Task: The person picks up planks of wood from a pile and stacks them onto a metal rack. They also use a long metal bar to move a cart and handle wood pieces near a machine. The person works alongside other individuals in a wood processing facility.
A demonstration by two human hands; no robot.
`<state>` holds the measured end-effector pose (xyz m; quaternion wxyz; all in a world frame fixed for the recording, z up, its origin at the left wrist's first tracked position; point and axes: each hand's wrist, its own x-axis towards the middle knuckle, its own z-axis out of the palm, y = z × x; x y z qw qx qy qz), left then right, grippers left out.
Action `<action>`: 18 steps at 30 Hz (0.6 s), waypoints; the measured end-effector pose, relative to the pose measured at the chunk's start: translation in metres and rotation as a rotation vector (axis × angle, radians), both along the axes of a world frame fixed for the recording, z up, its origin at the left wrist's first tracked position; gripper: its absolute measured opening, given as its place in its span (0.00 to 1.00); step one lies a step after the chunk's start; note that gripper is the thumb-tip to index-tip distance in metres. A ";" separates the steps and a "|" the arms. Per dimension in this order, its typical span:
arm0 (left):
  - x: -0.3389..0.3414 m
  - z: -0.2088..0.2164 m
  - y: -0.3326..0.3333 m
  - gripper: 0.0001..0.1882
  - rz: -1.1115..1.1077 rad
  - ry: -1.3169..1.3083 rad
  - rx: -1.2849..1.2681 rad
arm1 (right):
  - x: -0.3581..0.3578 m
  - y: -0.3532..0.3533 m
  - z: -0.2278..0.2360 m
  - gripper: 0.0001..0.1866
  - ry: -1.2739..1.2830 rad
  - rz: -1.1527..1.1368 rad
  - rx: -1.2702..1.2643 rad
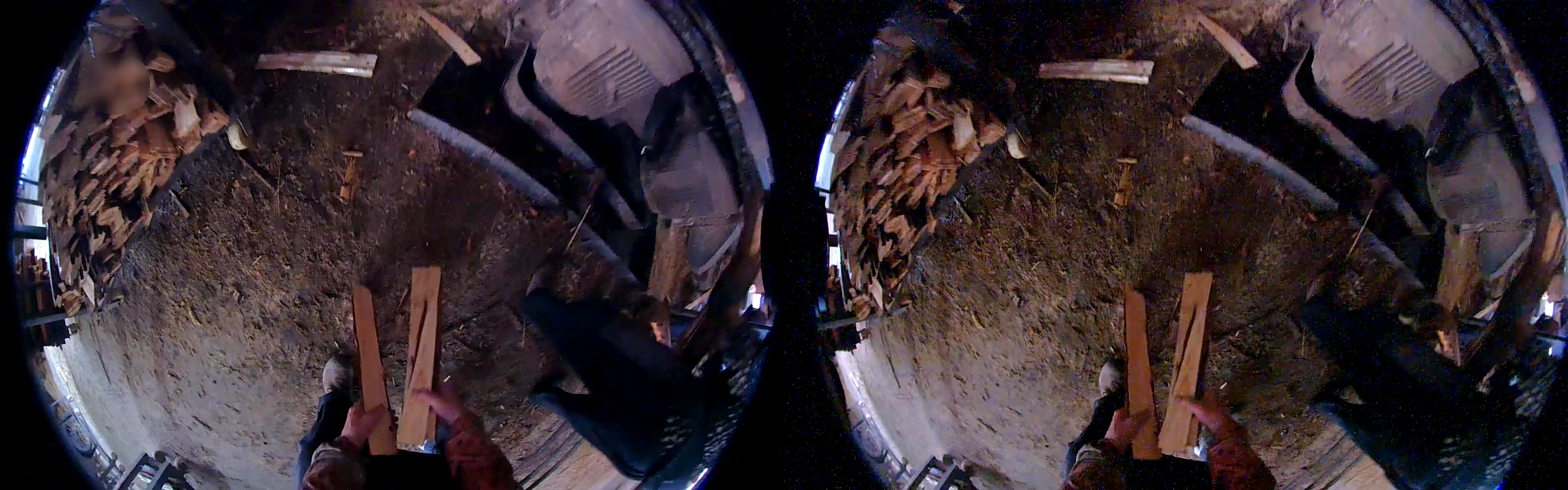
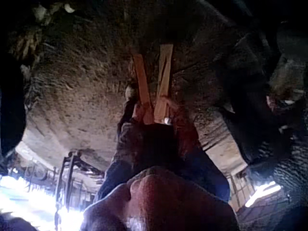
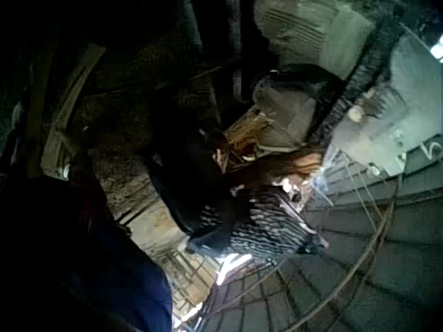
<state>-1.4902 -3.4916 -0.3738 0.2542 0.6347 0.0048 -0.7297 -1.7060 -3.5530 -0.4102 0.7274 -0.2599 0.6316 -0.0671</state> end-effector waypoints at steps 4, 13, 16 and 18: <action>0.013 0.063 0.000 0.27 -0.147 -0.004 0.152 | 0.013 0.056 0.045 0.20 -0.106 0.062 -0.041; 0.069 0.213 0.012 0.29 0.095 0.301 0.119 | 0.118 0.053 0.205 0.18 0.264 0.247 -0.214; 0.089 0.261 -0.015 0.25 0.003 0.311 0.068 | 0.119 0.059 0.197 0.21 0.345 0.355 -0.452; 0.098 0.285 -0.038 0.23 -0.060 0.331 0.018 | 0.118 0.053 0.196 0.21 0.362 0.384 -0.584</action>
